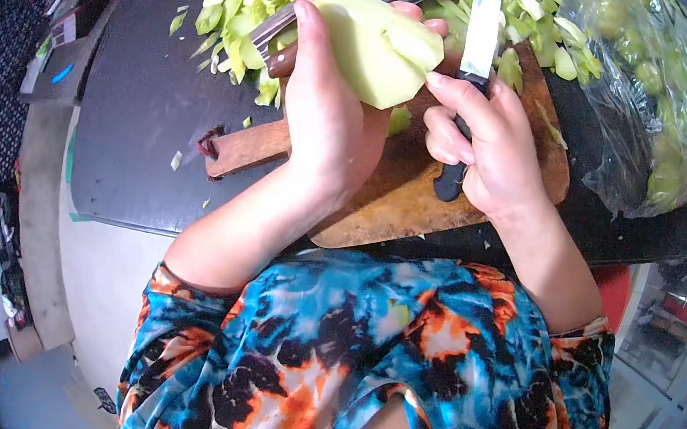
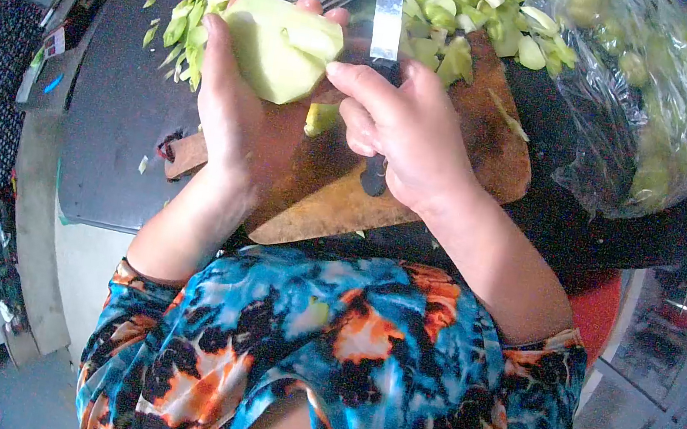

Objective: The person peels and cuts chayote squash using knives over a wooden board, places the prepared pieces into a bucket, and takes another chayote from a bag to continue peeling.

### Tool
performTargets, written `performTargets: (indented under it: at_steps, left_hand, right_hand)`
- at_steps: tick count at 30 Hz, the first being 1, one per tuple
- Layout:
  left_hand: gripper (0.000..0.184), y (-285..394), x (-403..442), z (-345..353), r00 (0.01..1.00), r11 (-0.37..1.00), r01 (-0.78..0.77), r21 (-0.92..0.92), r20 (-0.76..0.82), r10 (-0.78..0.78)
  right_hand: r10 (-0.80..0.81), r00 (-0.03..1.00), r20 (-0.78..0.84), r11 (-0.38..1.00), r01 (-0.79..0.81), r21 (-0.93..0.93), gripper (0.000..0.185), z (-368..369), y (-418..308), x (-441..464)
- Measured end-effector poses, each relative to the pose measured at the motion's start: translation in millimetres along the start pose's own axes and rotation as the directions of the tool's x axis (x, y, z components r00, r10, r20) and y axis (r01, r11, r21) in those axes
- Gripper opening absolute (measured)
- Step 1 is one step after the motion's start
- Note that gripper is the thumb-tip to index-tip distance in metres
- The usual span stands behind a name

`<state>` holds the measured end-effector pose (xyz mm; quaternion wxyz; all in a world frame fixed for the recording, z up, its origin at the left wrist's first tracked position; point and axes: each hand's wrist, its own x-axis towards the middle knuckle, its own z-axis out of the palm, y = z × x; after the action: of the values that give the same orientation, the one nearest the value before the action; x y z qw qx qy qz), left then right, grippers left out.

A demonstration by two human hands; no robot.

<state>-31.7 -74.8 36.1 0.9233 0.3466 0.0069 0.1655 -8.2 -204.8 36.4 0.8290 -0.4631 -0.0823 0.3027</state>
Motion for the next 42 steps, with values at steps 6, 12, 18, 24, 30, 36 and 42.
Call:
performTargets:
  at_steps: [6, 12, 18, 24, 30, 36, 42]
  left_hand:
    - [0.047, -4, 1, 2, 0.99, 0.99, -0.128, 0.065, 0.068, 0.124]
    - [0.045, -15, -3, -1, 0.955, 0.937, -0.286, 0.198, 0.133, 0.264]
    - [0.045, -17, -3, -2, 0.968, 0.937, -0.249, 0.246, 0.086, 0.235]
    - [0.054, 0, 11, -15, 0.999, 0.992, 0.003, 0.127, 0.039, -0.008]
    - [0.053, 5, 13, -13, 0.997, 0.991, -0.071, 0.113, 0.046, 0.066]
    - [0.053, 7, 11, -9, 0.986, 0.982, -0.155, 0.106, 0.077, 0.147]
    - [0.051, 8, 11, -4, 0.979, 0.98, -0.186, 0.065, 0.102, 0.179]
  right_hand:
    - [0.007, 0.998, 0.065, 0.995, -0.014, 0.1, 0.01, -3, 2, -1]
    - [-0.046, 0.999, -0.029, 0.998, 0.045, -0.033, 0.011, 1, 4, 2]
    - [-0.067, 0.998, -0.009, 0.974, 0.064, -0.219, 0.018, -4, 5, 5]
    - [-0.155, 0.986, 0.064, 0.665, 0.152, -0.731, 0.035, -23, -22, -18]
    - [-0.286, 0.948, 0.142, 0.164, 0.194, -0.967, 0.023, -15, -20, -38]
    - [-0.334, 0.934, 0.126, 0.238, 0.213, -0.947, 0.023, -17, -14, -37]
    - [-0.284, 0.955, 0.087, 0.278, 0.169, -0.946, 0.024, -12, -14, -33]
